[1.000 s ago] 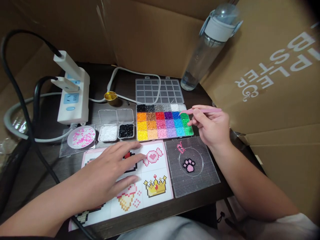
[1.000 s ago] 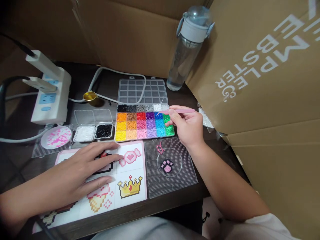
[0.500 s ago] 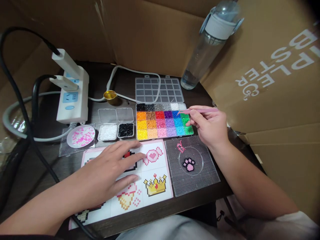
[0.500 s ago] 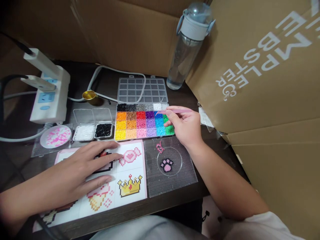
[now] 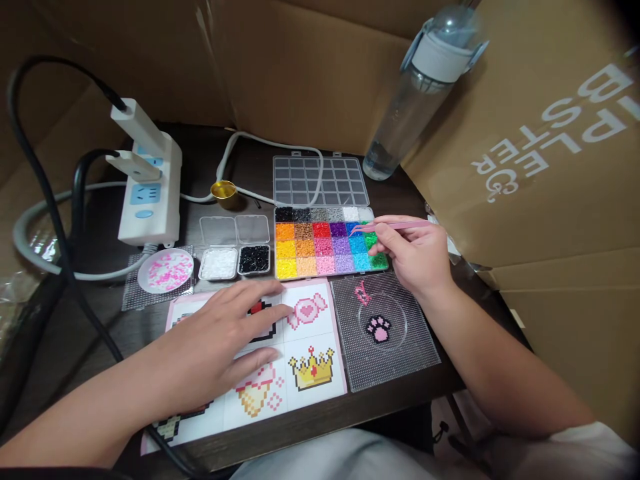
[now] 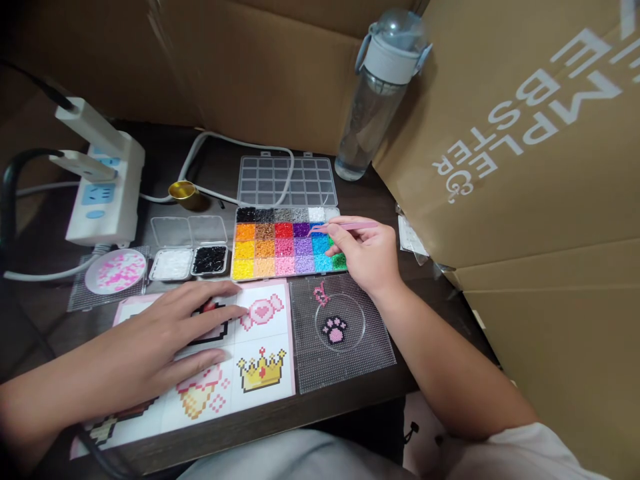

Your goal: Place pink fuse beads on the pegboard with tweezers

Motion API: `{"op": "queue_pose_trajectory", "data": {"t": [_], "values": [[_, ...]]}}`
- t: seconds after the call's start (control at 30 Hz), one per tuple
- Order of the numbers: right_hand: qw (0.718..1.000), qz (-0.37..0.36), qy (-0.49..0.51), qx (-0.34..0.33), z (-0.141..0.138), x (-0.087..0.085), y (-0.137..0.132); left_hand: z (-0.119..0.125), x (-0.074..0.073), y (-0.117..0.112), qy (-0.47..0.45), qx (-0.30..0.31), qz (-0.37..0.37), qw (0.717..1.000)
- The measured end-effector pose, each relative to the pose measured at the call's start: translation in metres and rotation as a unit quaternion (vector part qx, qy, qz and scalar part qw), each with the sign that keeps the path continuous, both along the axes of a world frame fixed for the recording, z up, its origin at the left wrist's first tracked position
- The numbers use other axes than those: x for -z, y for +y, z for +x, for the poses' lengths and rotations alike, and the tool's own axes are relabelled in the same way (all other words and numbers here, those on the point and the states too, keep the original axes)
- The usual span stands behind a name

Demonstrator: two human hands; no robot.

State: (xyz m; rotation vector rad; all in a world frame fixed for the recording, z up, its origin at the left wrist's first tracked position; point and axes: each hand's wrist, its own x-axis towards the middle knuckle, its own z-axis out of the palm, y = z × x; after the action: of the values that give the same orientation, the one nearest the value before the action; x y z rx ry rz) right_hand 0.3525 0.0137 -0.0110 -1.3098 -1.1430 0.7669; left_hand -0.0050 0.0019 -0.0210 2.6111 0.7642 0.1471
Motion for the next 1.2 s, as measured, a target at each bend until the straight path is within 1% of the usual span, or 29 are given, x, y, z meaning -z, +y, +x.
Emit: {"op": "queue_pose_trajectory", "data": {"t": [0.13,0.27,0.37,0.47,0.57,0.73,0.83,0.87,0.9,1.0,1.1,1.2], "values": [[1.0,0.001,0.012,0.002,0.0,0.001,0.0,0.0,0.001,0.0,0.008,-0.002,0.0,1.0],[1.0,-0.01,-0.011,0.002,-0.001,-0.001,-0.002,-0.001,0.0,0.0,0.014,0.006,0.001,1.0],[0.999,-0.028,-0.038,-0.018,-0.004,-0.004,-0.003,0.0,0.002,-0.002,0.007,-0.003,0.004,1.0],[0.997,-0.046,-0.046,-0.042,-0.006,-0.004,-0.004,0.002,0.004,-0.005,-0.016,-0.021,0.014,1.0],[0.996,-0.056,-0.044,-0.053,-0.007,-0.004,-0.003,0.003,0.003,-0.004,-0.026,-0.004,0.022,0.999],[0.996,-0.047,-0.044,-0.066,-0.014,-0.004,-0.004,0.002,0.003,-0.002,-0.019,0.0,0.018,1.0],[0.995,-0.048,-0.054,-0.063,-0.021,-0.002,-0.005,0.001,0.005,-0.005,-0.021,-0.011,0.024,0.999],[0.995,-0.05,-0.059,-0.06,-0.023,-0.001,-0.005,0.002,0.005,-0.006,-0.035,-0.027,0.035,0.998],[0.995,-0.05,-0.064,-0.056,-0.026,0.0,-0.005,0.002,0.005,-0.007,-0.038,-0.027,0.04,0.998],[0.995,-0.05,-0.076,-0.046,-0.03,0.002,-0.004,0.005,0.0,-0.007,-0.011,-0.005,0.028,1.0],[0.995,-0.052,-0.073,-0.041,-0.031,0.003,-0.003,0.006,-0.003,-0.007,-0.001,-0.002,0.026,1.0],[0.995,-0.055,-0.069,-0.037,-0.03,0.003,-0.003,0.004,0.002,-0.007,-0.003,-0.006,0.022,1.0]]}}
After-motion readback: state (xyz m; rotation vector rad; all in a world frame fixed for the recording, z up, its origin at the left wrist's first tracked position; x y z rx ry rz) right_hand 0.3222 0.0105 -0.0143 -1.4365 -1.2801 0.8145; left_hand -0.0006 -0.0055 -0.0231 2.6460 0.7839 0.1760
